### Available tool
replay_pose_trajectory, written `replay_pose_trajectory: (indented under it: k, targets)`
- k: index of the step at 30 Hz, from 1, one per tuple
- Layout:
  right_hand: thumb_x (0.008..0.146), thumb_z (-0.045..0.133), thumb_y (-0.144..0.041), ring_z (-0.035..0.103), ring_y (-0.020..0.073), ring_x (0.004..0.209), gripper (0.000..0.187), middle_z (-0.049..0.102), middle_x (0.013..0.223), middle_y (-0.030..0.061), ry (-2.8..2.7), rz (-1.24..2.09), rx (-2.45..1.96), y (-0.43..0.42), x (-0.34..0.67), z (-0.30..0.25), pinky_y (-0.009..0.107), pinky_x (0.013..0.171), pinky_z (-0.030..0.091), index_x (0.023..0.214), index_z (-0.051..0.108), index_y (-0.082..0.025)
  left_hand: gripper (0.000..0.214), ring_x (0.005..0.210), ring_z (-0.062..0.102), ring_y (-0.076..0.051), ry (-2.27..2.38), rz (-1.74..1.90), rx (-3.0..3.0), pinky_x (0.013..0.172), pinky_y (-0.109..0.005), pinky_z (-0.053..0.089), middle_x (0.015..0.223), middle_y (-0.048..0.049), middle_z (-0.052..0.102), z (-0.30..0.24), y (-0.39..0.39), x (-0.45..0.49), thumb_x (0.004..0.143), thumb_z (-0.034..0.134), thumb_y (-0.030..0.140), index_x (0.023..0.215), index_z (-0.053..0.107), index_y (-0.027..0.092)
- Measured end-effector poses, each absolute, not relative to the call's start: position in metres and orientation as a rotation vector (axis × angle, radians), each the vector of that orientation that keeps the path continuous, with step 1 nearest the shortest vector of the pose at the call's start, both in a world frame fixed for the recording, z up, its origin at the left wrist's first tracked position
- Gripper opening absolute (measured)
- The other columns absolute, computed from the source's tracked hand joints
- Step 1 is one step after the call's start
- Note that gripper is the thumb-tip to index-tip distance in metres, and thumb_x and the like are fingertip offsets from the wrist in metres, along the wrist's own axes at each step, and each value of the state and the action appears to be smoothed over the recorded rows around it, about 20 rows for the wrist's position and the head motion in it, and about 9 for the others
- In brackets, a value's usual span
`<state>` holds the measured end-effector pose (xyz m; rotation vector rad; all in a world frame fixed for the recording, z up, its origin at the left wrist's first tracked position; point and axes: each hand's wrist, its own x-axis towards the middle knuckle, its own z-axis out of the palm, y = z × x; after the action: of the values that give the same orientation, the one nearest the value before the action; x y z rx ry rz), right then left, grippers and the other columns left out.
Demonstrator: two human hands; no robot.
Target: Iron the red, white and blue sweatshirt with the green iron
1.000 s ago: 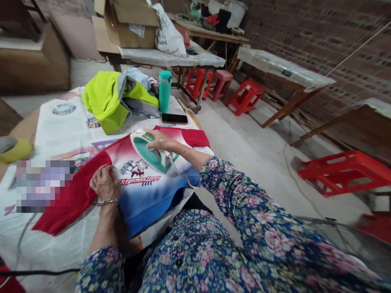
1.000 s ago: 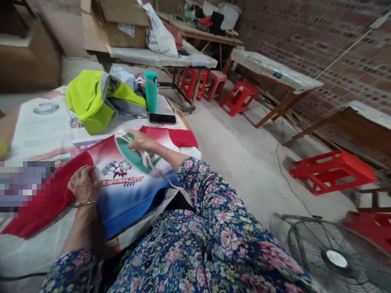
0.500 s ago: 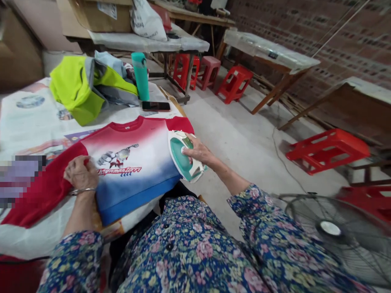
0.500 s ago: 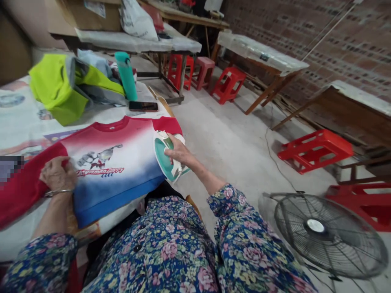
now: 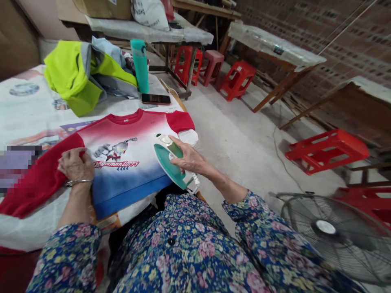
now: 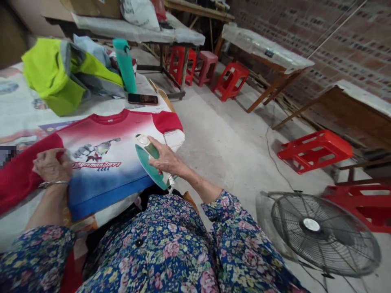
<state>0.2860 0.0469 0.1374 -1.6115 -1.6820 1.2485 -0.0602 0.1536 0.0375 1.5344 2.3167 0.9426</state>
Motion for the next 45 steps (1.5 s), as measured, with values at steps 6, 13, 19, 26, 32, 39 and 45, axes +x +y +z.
replay_pose_trajectory:
  k: [6,13,19,26,32,39,45]
  targets:
    - [0.089,0.071,-0.015,0.06,0.0092,0.052,0.094,0.079,0.103,0.005,-1.753,1.441,-1.561,0.072,0.267,0.129,0.023,0.052,0.057,0.178,0.038,-0.025,0.034,0.144,0.049,-0.047,2.368,0.946,1.497,0.121,-0.068,0.037,0.141,-0.0207,0.062,0.033,0.149,-0.06,0.092,0.058,0.023,0.121,0.076,0.018]
    - [0.084,0.068,-0.018,0.062,0.0142,0.05,0.099,0.074,0.091,0.0038,-1.71,1.266,-1.651,0.086,0.293,0.129,0.029,0.048,0.059,0.179,0.036,-0.019,0.03,0.137,0.054,-0.044,2.389,0.924,1.465,0.117,-0.065,0.04,0.136,-0.0235,0.064,0.033,0.135,-0.053,0.093,0.059,0.017,0.118,0.076,0.015]
    - [0.084,0.067,-0.018,0.064,0.0159,0.052,0.103,0.076,0.092,0.0053,-1.775,1.156,-1.676,0.091,0.296,0.141,0.033,0.051,0.063,0.181,0.031,-0.018,0.028,0.134,0.053,-0.043,2.445,0.958,1.424,0.116,-0.064,0.041,0.131,-0.0201,0.064,0.028,0.123,-0.062,0.09,0.06,0.017,0.114,0.075,0.02]
    - [0.087,0.068,-0.011,0.057,0.0052,0.05,0.097,0.071,0.148,0.0145,-1.736,1.334,-1.625,0.079,0.279,0.136,0.025,0.046,0.057,0.178,0.039,-0.029,0.024,0.135,0.051,-0.045,2.472,0.981,1.41,0.115,-0.068,0.042,0.123,-0.0169,0.062,0.027,0.124,-0.071,0.085,0.06,0.018,0.105,0.073,0.021]
    - [0.092,0.069,-0.009,0.056,0.0052,0.049,0.096,0.077,0.135,0.0125,-1.63,1.433,-1.662,0.068,0.285,0.136,0.022,0.046,0.051,0.18,0.036,-0.03,0.03,0.143,0.047,-0.055,2.544,0.877,1.483,0.111,-0.081,0.04,0.141,-0.0253,0.059,0.036,0.146,-0.072,0.078,0.064,0.022,0.107,0.075,0.019]
    - [0.096,0.073,-0.019,0.058,0.0097,0.052,0.098,0.078,0.12,0.0114,-1.592,1.521,-1.712,0.069,0.284,0.141,0.024,0.05,0.052,0.182,0.029,-0.028,0.038,0.13,0.065,-0.034,1.441,0.334,2.442,0.119,-0.051,0.05,0.132,-0.0149,0.074,0.089,0.24,0.073,0.091,0.062,0.026,0.125,0.077,0.021]
    - [0.093,0.071,-0.023,0.065,0.0152,0.062,0.094,0.077,0.116,0.0097,-1.633,1.506,-1.671,0.065,0.283,0.133,0.03,0.062,0.059,0.179,0.033,-0.026,0.051,0.132,0.066,-0.026,0.904,-0.143,2.664,0.116,-0.037,0.051,0.144,-0.0086,0.073,0.101,0.275,0.212,0.094,0.077,0.04,0.141,0.069,0.023]
